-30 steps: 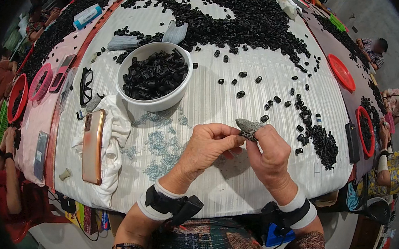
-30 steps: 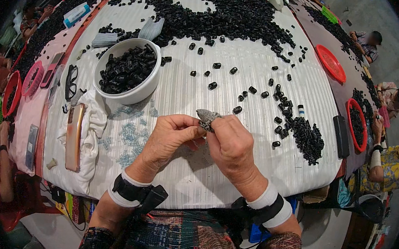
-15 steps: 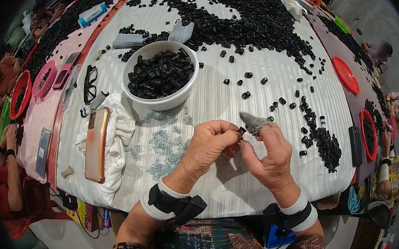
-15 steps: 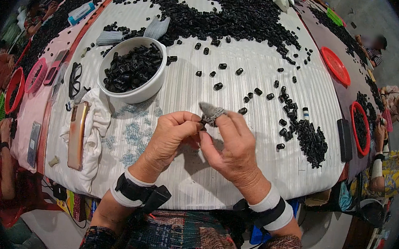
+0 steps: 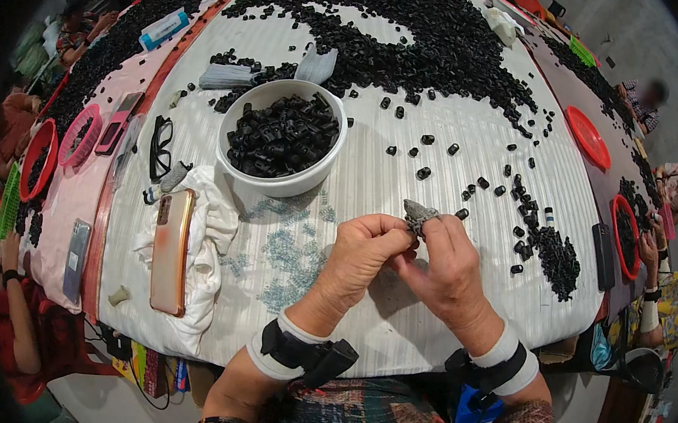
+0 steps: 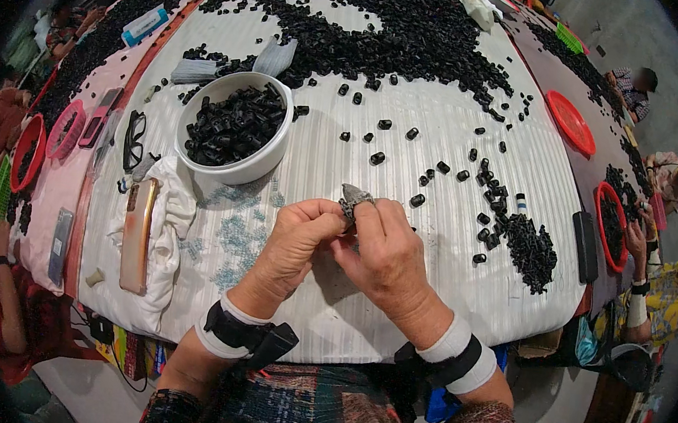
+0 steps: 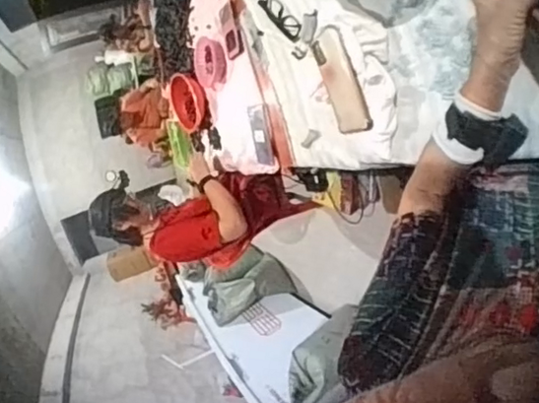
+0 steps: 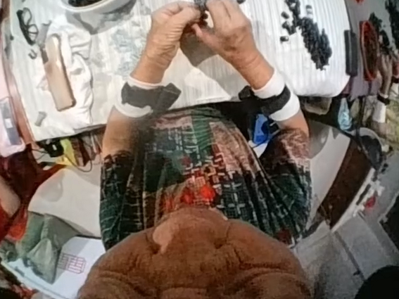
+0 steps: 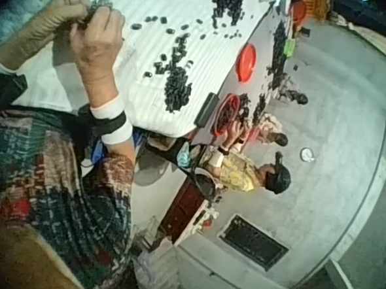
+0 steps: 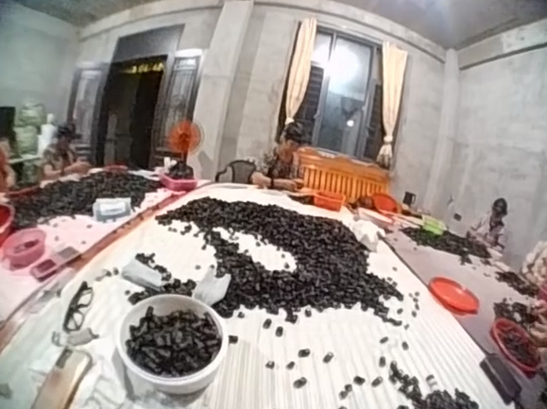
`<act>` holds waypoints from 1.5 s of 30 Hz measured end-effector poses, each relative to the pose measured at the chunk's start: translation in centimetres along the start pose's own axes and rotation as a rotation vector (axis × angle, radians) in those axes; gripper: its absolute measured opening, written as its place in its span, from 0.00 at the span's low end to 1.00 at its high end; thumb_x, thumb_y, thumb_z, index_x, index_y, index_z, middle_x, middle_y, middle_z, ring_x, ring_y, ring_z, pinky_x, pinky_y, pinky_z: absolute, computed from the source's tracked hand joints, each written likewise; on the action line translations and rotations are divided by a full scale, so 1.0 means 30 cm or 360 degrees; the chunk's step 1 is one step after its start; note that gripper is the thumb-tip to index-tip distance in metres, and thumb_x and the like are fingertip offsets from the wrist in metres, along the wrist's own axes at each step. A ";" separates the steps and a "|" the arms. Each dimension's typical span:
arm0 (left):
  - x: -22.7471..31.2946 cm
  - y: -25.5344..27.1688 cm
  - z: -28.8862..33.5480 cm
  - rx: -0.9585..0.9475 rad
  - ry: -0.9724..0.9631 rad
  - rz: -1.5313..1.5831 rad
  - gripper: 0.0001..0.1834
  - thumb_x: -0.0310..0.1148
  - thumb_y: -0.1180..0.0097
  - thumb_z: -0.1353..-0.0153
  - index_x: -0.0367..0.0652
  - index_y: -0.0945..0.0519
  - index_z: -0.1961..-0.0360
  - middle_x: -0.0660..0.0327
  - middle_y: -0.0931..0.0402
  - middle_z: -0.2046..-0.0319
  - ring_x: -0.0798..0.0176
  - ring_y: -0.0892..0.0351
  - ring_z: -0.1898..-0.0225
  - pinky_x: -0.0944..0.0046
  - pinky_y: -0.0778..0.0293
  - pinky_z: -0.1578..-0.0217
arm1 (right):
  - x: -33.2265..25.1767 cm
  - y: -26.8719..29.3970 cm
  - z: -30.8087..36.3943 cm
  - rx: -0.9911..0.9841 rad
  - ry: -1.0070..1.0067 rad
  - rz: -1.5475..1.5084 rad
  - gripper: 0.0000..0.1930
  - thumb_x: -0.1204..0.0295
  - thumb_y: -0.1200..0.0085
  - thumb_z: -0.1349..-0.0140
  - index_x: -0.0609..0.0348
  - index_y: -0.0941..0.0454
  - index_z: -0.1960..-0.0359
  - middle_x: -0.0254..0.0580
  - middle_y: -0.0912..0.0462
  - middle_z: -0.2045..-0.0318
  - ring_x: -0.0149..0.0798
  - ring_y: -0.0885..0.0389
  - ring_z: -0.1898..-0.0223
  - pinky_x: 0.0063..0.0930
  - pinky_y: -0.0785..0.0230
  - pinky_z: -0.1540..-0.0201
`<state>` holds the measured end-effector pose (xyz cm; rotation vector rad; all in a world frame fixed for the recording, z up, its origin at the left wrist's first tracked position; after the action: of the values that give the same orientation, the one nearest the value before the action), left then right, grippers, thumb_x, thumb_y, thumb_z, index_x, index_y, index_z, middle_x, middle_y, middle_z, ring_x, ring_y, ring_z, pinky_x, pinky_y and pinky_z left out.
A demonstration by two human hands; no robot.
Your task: Sorting through a large pile of small black plastic shoe components on a table.
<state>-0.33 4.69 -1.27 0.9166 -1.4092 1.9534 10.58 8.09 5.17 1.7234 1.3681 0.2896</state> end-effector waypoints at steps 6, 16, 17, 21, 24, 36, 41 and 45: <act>0.009 -0.006 0.008 0.0010 0.0019 -0.0029 0.07 0.27 0.42 0.46 0.33 0.20 0.68 0.60 0.21 0.75 0.71 0.23 0.75 0.75 0.26 0.74 | -0.020 0.020 -0.017 -0.0031 0.0063 0.0175 0.17 0.78 0.36 0.63 0.64 0.30 0.69 0.43 0.30 0.76 0.42 0.27 0.72 0.31 0.30 0.73; 0.000 -0.008 0.003 -0.0056 0.0045 -0.0112 0.09 0.30 0.41 0.45 0.34 0.20 0.66 0.60 0.21 0.74 0.70 0.22 0.74 0.74 0.25 0.72 | -0.013 0.032 -0.021 -0.0037 0.0066 0.0204 0.15 0.76 0.36 0.63 0.62 0.30 0.73 0.41 0.30 0.79 0.40 0.27 0.76 0.31 0.31 0.76; 0.000 -0.012 0.003 -0.0071 0.0046 -0.0098 0.10 0.31 0.41 0.44 0.34 0.20 0.66 0.61 0.21 0.73 0.70 0.22 0.73 0.73 0.24 0.72 | -0.010 0.037 -0.024 -0.0030 0.0080 0.0207 0.15 0.76 0.36 0.62 0.61 0.30 0.74 0.41 0.30 0.79 0.40 0.27 0.76 0.31 0.31 0.76; 0.001 -0.014 0.006 -0.0107 0.0054 -0.0148 0.09 0.30 0.43 0.40 0.35 0.21 0.63 0.60 0.21 0.71 0.69 0.21 0.71 0.71 0.22 0.70 | 0.000 0.039 -0.021 -0.0027 0.0059 0.0187 0.13 0.76 0.37 0.60 0.61 0.30 0.75 0.41 0.30 0.79 0.40 0.27 0.77 0.31 0.31 0.77; 0.000 -0.012 0.007 -0.0111 0.0041 -0.0157 0.09 0.30 0.43 0.40 0.35 0.21 0.63 0.60 0.21 0.71 0.69 0.21 0.72 0.71 0.21 0.70 | 0.007 0.041 -0.018 -0.0019 0.0069 0.0178 0.13 0.77 0.37 0.59 0.62 0.30 0.74 0.41 0.30 0.79 0.40 0.26 0.77 0.32 0.30 0.77; -0.011 -0.014 0.001 -0.0135 0.0121 -0.0143 0.10 0.31 0.40 0.43 0.33 0.19 0.66 0.59 0.20 0.73 0.70 0.21 0.73 0.72 0.24 0.72 | 0.026 0.033 0.004 -0.0046 0.0060 0.0041 0.15 0.77 0.37 0.60 0.65 0.28 0.70 0.43 0.29 0.78 0.42 0.25 0.75 0.33 0.30 0.75; -0.011 -0.004 0.001 -0.0129 0.0049 -0.0032 0.09 0.29 0.40 0.43 0.33 0.19 0.65 0.59 0.20 0.73 0.70 0.21 0.73 0.74 0.24 0.71 | 0.014 0.027 -0.006 -0.0019 0.0030 0.0017 0.17 0.77 0.38 0.60 0.65 0.28 0.67 0.43 0.28 0.76 0.42 0.25 0.73 0.32 0.29 0.73; -0.009 -0.006 -0.003 -0.0067 0.0015 0.0005 0.10 0.29 0.40 0.43 0.33 0.20 0.65 0.59 0.20 0.73 0.70 0.21 0.73 0.73 0.24 0.71 | 0.013 0.022 -0.004 0.0009 -0.0015 0.0019 0.16 0.77 0.38 0.60 0.65 0.28 0.67 0.43 0.27 0.75 0.42 0.25 0.72 0.31 0.29 0.73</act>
<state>-0.06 4.81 -1.39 0.8853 -1.4421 1.9205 11.08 8.50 5.61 1.7364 1.3532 0.2842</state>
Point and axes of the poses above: each hand's wrist, its own z-axis away from the middle knuckle, its own y-axis out of the back of the hand, x = y × z, the point moved 5 cm from there along -z, towards the middle knuckle
